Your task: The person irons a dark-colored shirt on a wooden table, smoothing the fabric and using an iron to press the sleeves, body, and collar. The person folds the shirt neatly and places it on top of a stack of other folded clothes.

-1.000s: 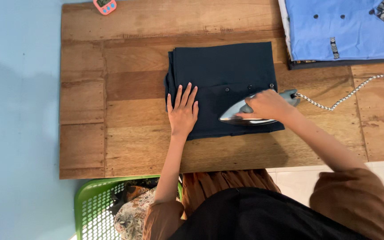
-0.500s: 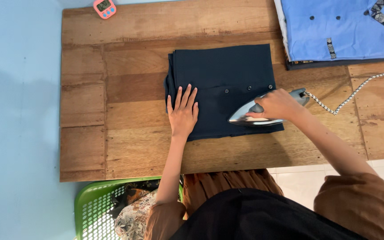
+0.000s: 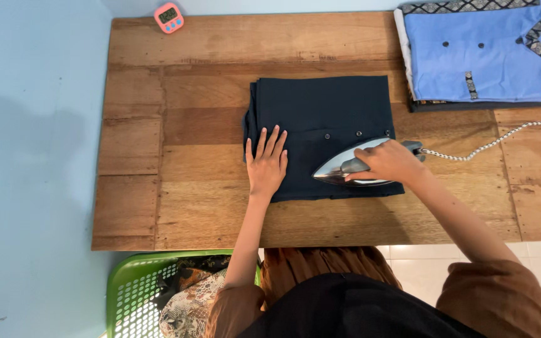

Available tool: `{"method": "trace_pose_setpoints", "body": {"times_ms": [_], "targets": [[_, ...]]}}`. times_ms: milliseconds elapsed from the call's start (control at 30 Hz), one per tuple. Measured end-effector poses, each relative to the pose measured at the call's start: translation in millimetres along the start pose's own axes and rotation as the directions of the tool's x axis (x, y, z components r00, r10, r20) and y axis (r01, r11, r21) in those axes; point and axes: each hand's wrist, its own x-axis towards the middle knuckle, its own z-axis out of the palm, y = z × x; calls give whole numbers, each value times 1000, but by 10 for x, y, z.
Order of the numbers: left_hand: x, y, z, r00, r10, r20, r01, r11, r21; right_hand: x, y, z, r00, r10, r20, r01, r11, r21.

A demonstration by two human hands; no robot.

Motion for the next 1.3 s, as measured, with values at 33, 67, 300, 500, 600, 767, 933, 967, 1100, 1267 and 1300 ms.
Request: {"method": "trace_pose_setpoints", "body": {"times_ms": [33,67,300,500,600,767,933,967,1100,1267,1300], "targets": [[2,-2,4,1000,-7,7,7,1000,-7,52,-19,-8,998,31,62,-32,999,24],[0,2,-3,1000,-17,15,17,1000,-15,105,-30,-20,990,59,126,-65,997,47],[-81,-146,-228,998,-66,-10,66,989,135,339,-108,-184,900,255,354,-297,952,70],[-157,-287,-149,999,-43,0,43,995,-91,754,-420,-2,918,169,358,-217,971,98],[-158,-336,-148,998,-45,42,49,993,-107,804,-482,-2,931,163,327,-215,968,127],[-86,-456,-184,995,-32,97,49,982,-184,784,-492,-27,974,6,225,-36,991,130],[-88,-481,-154,992,-66,108,98,944,-315,862,-530,98,980,103,170,-127,983,134],[-83,-481,-145,990,-75,119,110,941,-319,890,-558,131,979,30,204,-60,988,144],[-75,-521,-144,989,-78,127,120,922,-368,959,-756,162,990,-5,141,-19,985,169],[-51,-581,-151,988,-92,124,144,838,-526,1099,-823,90,970,45,238,-94,975,199],[-53,-594,-161,988,-93,125,145,839,-524,1093,-814,74,971,-3,239,-62,963,263]]}}
